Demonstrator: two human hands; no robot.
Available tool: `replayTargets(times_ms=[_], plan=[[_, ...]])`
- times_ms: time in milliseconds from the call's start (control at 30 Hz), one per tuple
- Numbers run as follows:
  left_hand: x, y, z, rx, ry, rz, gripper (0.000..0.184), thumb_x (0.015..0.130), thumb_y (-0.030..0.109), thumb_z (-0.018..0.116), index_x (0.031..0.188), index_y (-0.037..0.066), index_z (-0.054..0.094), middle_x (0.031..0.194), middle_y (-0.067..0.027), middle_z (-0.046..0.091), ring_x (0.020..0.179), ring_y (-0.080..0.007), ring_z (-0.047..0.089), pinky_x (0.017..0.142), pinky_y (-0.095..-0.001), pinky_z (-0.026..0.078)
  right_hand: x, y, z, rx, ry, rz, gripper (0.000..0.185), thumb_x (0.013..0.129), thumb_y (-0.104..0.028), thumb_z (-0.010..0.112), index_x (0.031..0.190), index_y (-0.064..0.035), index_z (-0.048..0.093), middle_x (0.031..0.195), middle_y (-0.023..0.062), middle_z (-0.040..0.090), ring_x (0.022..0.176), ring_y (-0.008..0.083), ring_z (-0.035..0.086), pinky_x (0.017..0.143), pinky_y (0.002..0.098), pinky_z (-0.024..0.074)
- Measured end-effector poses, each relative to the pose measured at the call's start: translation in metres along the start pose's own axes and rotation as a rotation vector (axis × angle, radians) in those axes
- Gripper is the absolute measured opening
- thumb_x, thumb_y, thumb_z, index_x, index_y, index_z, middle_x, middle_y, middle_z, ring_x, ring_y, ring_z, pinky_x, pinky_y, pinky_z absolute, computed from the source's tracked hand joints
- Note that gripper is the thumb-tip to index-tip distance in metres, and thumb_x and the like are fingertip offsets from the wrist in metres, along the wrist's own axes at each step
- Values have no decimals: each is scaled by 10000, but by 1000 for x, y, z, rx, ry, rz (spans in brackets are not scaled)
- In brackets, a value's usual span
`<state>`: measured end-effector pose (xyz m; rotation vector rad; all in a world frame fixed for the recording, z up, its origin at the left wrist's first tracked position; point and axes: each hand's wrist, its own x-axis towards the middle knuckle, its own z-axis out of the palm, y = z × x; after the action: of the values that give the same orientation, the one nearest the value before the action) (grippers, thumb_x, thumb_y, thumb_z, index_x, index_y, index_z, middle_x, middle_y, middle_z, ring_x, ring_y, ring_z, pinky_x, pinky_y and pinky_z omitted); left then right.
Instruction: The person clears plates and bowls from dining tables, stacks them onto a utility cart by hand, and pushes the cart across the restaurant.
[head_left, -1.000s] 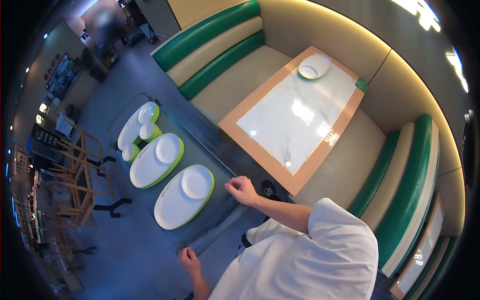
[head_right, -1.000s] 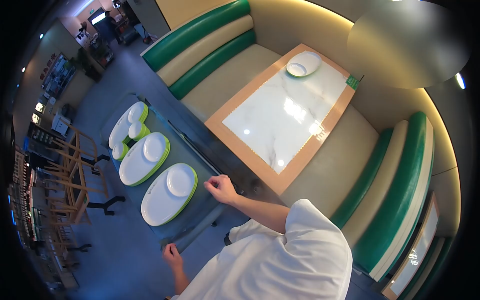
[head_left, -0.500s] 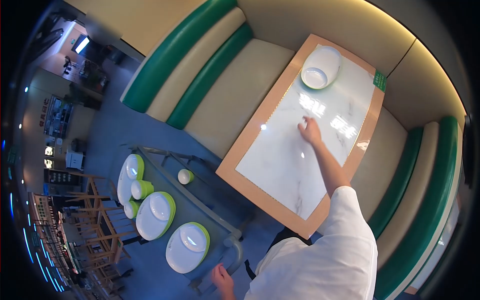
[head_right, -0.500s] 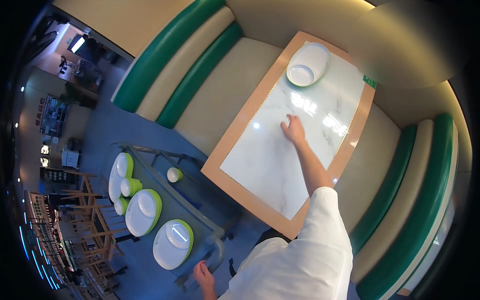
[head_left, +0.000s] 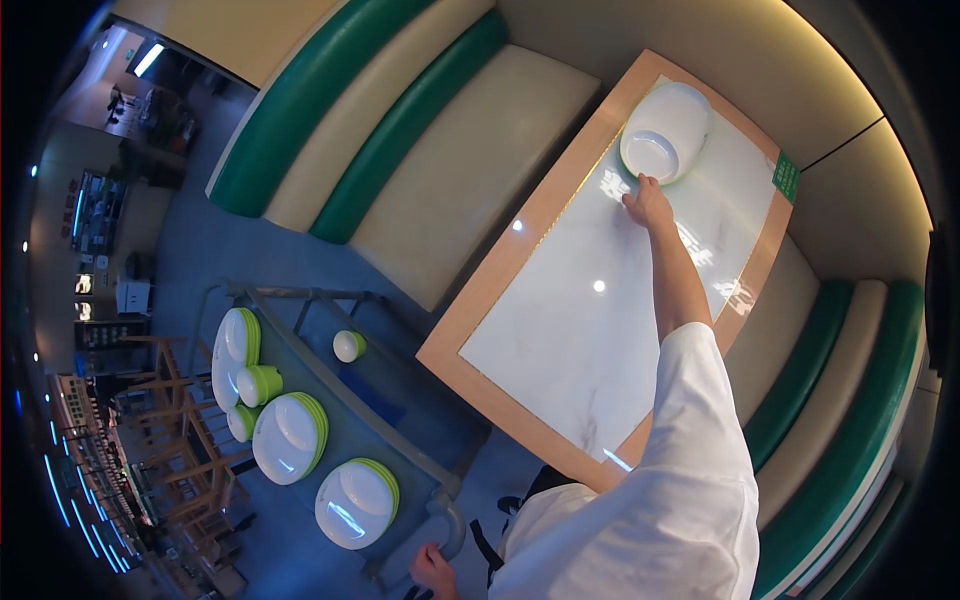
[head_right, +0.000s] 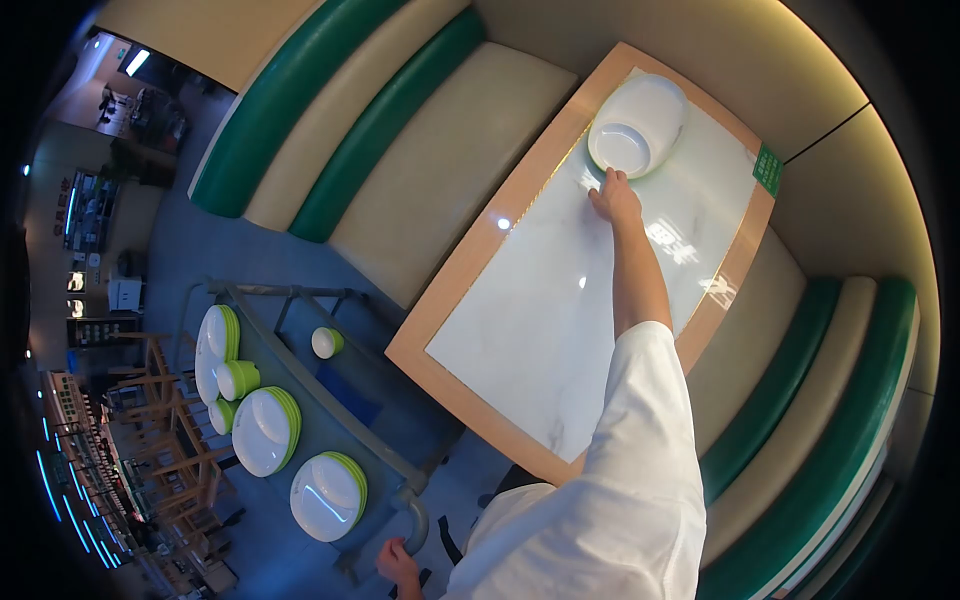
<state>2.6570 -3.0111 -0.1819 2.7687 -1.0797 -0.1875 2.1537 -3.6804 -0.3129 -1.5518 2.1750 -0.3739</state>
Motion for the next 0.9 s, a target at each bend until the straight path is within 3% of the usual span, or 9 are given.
replayTargets(times_ms=[200,533,600,667,733,800,833,867,900], plan=[[1,-2,-1,-15,9,59,259,908,283,596,873,113,789,784,-143,720,731,-379,675,661,-483,512,-62,-1,10,146,140,29,536,955,-430,644,1367,-90,608,1451,124,563,1220,374,627,993,474,525],[3,0,2,27,20,14,264,924,316,595,897,125,776,829,-147,723,793,-381,678,695,-485,505,-296,78,94,407,171,-80,407,941,-307,710,1273,-78,659,1360,121,633,1099,315,681,893,430,552],[4,-2,4,-54,51,67,256,927,325,593,895,149,776,834,-146,724,800,-384,676,707,-479,505,-352,87,87,741,127,108,394,921,-261,753,1250,-65,661,1261,130,673,991,263,662,857,368,535],[7,-8,5,-43,7,32,254,927,335,594,902,159,775,830,-149,723,806,-387,676,747,-488,504,-385,111,107,629,523,55,383,923,-265,767,1197,-21,658,1132,128,680,921,215,606,788,332,517],[7,1,1,-16,18,53,256,922,346,604,910,156,775,817,-147,724,815,-386,684,783,-499,504,-393,153,139,656,558,310,440,909,-322,789,1154,14,648,1074,119,657,940,209,599,763,344,522],[7,6,-5,18,64,17,256,921,353,611,911,155,773,818,-146,726,817,-385,688,787,-503,506,-393,185,163,815,241,525,525,886,-397,804,1129,42,648,995,111,656,892,213,594,776,362,527],[7,6,-6,58,58,54,257,920,360,617,913,154,771,819,-144,728,819,-384,692,791,-507,508,-402,161,134,561,88,480,530,879,-428,789,1073,47,653,919,116,663,851,238,628,821,378,535],[10,7,-9,35,92,16,257,920,360,617,913,154,771,819,-144,728,819,-384,692,791,-507,508,-398,173,150,415,184,265,434,907,-377,734,1007,37,654,863,117,662,826,248,661,831,381,547],[12,6,-11,-3,20,53,263,929,374,614,921,160,767,826,-144,731,827,-384,695,793,-505,509,-396,177,152,479,117,261,403,917,-346,700,1019,39,643,878,127,665,839,261,672,832,385,552]])
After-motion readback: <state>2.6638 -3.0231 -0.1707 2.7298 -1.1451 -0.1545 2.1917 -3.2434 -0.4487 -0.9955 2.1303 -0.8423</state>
